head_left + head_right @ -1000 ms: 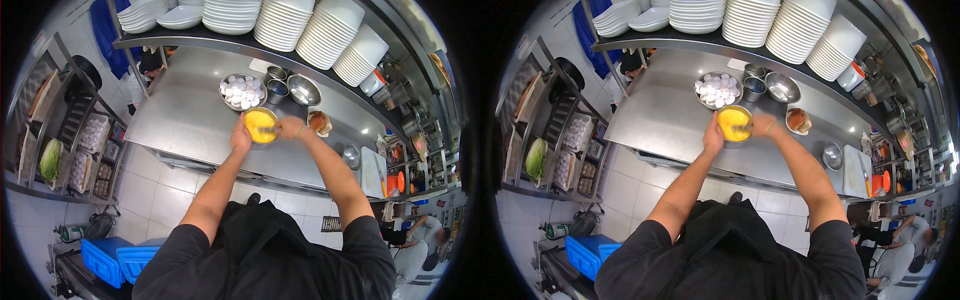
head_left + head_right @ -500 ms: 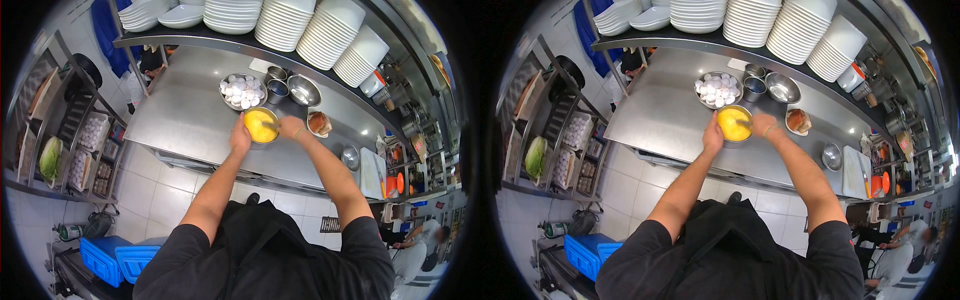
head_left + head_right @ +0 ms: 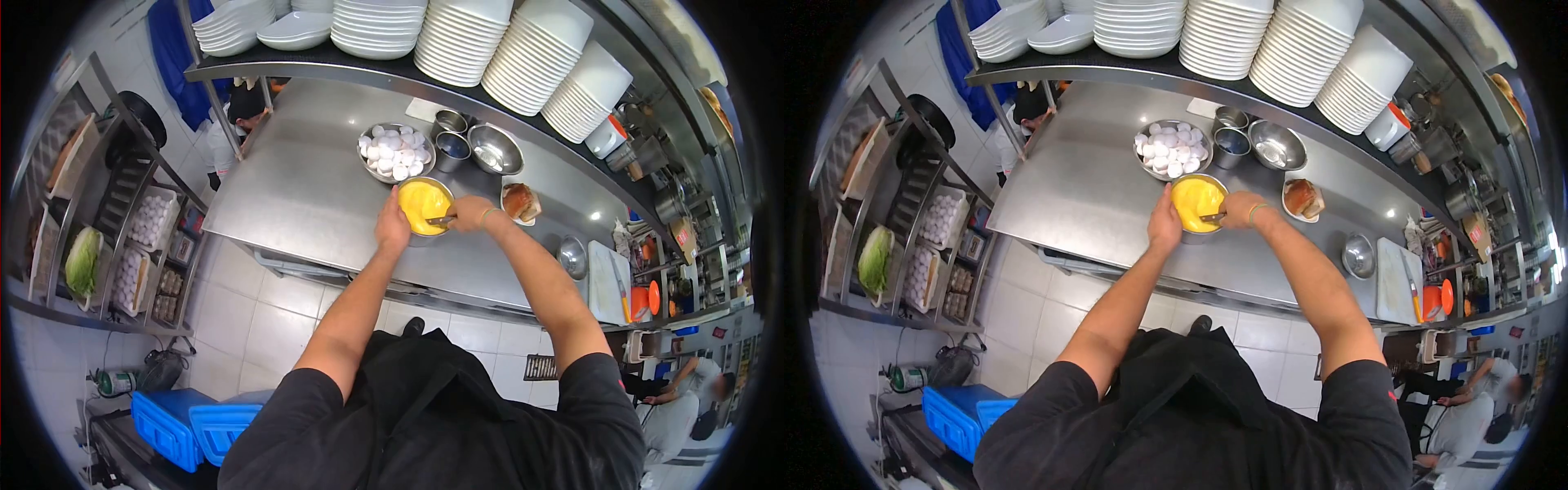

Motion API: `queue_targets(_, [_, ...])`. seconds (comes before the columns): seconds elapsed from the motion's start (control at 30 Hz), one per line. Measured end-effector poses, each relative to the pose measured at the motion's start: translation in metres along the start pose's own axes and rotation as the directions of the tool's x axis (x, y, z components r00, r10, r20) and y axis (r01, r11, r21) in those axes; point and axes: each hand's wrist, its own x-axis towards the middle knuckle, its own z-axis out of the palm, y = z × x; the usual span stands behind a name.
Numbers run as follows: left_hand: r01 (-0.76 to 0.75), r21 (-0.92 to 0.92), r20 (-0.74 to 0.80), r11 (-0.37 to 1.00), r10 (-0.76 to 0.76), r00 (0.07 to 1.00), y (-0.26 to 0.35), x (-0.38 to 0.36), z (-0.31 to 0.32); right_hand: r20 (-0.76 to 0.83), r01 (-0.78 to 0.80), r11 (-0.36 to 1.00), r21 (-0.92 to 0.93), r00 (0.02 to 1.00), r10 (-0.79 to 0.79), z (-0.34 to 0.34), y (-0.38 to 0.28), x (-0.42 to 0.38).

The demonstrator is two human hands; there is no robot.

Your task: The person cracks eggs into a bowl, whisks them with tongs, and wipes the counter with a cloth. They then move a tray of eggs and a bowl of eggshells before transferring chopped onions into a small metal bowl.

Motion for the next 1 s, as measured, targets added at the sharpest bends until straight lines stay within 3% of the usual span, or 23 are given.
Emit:
queue_targets(0.07, [0.038, -0.021, 0.041, 0.999, -0.037, 0.998, 0.006, -0.004, -0.004, -0.127, -0.05, 0.993, 0.104, 0.99, 0.064, -0.003, 0.004, -0.001])
queue_targets(0.1, [0.057, -0.028, 0.058, 0.998, -0.055, 0.997, 0.004, -0.004, -0.005, -0.091, -0.114, 0.991, 0.067, 0.989, 0.119, -0.002, 0.0, 0.002])
queue_targets(0.2, [0.008, -0.018, 0.01, 1.0, -0.008, 1.0, 0.005, -0.002, -0.005, 0.066, 0.068, 0.998, 0.009, 0.995, -0.068, 0.0, -0.002, -0.002])
queue_targets(0.3, [0.089, -0.014, 0.079, 0.996, -0.087, 0.993, 0.006, -0.002, -0.006, -0.076, -0.152, 0.984, 0.095, 0.984, 0.159, -0.002, 0.003, 0.005])
queue_targets(0.4, [0.004, 0.0, 0.006, 1.0, -0.004, 1.0, 0.005, -0.002, -0.004, 0.074, 0.025, 1.0, -0.007, 0.997, -0.025, -0.003, -0.003, -0.001])
queue_targets(0.5, [0.05, -0.016, 0.053, 0.999, -0.049, 0.997, 0.002, -0.003, -0.004, -0.102, -0.164, 0.983, 0.088, 0.98, 0.172, 0.0, 0.003, 0.009])
queue_targets(0.6, [-0.038, -0.029, -0.018, 0.999, 0.037, 0.999, -0.002, -0.001, -0.001, 0.074, 0.023, 0.999, 0.022, 0.997, -0.024, -0.002, 0.001, 0.003])
queue_targets(0.7, [0.056, -0.014, 0.055, 0.998, -0.055, 0.997, 0.001, -0.002, -0.002, -0.08, -0.175, 0.98, 0.091, 0.98, 0.182, -0.001, 0.003, 0.009])
queue_targets(0.8, [0.032, 0.02, 0.028, 0.999, -0.033, 0.999, 0.002, -0.002, -0.003, 0.078, 0.077, 0.997, 0.023, 0.994, -0.079, -0.004, 0.002, 0.002])
queue_targets(0.9, [0.035, -0.01, 0.044, 0.999, -0.035, 0.998, 0.002, -0.002, -0.002, -0.092, -0.179, 0.984, 0.017, 0.979, 0.18, 0.0, 0.0, 0.011])
queue_targets(1.0, [0.015, -0.022, 0.026, 1.0, -0.015, 1.0, 0.003, -0.002, -0.004, 0.092, -0.041, 0.997, -0.061, 0.995, 0.046, -0.015, -0.012, 0.001])
